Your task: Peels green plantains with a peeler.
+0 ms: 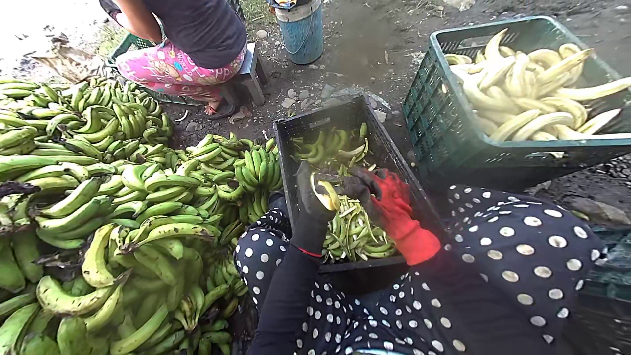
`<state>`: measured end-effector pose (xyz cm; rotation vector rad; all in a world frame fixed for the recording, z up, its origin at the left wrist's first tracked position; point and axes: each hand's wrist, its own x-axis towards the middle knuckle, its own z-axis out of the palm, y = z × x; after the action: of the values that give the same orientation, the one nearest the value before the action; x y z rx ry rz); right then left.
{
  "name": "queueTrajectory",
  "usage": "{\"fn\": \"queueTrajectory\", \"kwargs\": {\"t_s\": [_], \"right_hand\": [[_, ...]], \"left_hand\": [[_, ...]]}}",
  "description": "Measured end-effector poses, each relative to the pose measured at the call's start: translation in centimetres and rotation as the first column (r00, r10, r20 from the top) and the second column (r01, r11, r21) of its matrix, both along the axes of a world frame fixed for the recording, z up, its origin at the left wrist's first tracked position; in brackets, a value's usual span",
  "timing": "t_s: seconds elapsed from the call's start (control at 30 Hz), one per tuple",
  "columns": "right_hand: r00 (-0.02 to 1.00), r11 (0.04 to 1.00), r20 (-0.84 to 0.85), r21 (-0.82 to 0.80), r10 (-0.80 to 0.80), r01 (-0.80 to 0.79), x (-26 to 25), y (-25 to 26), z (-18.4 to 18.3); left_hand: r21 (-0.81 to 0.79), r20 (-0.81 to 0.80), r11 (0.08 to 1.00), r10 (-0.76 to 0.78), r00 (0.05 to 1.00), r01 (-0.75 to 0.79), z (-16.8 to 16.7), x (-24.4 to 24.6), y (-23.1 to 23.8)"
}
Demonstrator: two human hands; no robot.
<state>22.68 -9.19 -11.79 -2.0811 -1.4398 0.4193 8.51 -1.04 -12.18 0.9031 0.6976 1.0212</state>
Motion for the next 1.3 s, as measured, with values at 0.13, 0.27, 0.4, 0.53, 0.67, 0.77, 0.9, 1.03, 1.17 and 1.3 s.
{"fn": "queueTrajectory", "kwargs": {"t_s": [0.13,0.27,0.4,0.53,0.67,0.77,0.9,1.03,1.17,1.3], "right_hand": [[0.996,0.995,0.057,0.060,0.072,-0.075,0.1,-0.7,-0.4],[0.992,0.996,-0.124,-0.085,-0.005,-0.005,0.5,-0.3,0.1],[0.999,0.994,-0.027,-0.110,-0.024,0.021,1.0,-0.6,0.0],[0.999,0.992,-0.029,-0.125,-0.040,0.036,0.9,-0.7,0.3],[0.944,0.980,-0.322,-0.199,-0.076,0.011,2.5,-0.2,-1.3],[0.935,0.977,-0.350,-0.213,-0.059,-0.018,2.8,-0.4,-1.3],[0.939,0.964,-0.331,-0.265,-0.097,0.006,2.7,0.0,-1.3],[0.921,0.956,-0.383,-0.290,-0.076,-0.042,2.9,-0.2,-1.4],[0.887,0.979,-0.456,-0.204,-0.069,-0.028,3.6,-0.1,-2.9],[0.936,0.986,-0.349,-0.165,-0.051,-0.008,3.4,-0.8,-2.6]], "left_hand": [[-0.023,-0.105,1.000,0.005,0.994,-0.007,-0.1,-1.9,-0.8],[0.147,-0.243,0.987,-0.022,0.970,0.059,1.1,-1.0,-1.0],[0.248,-0.359,0.941,-0.133,0.924,0.232,1.1,-1.4,0.0],[0.315,-0.462,0.911,-0.095,0.882,0.264,1.0,-1.6,0.2],[0.439,-0.645,0.786,-0.061,0.762,0.435,1.1,-1.6,-0.8],[0.392,-0.677,0.791,-0.098,0.730,0.470,1.5,-1.5,-0.8],[0.344,-0.690,0.805,-0.133,0.711,0.484,1.3,-1.3,-0.7],[0.317,-0.757,0.759,-0.158,0.633,0.569,1.1,-1.0,-1.1],[0.114,-0.488,0.819,-0.447,0.749,0.563,1.2,-0.1,-2.7],[-0.142,0.008,0.938,-0.317,0.948,0.315,1.6,-0.5,-0.6]]}}
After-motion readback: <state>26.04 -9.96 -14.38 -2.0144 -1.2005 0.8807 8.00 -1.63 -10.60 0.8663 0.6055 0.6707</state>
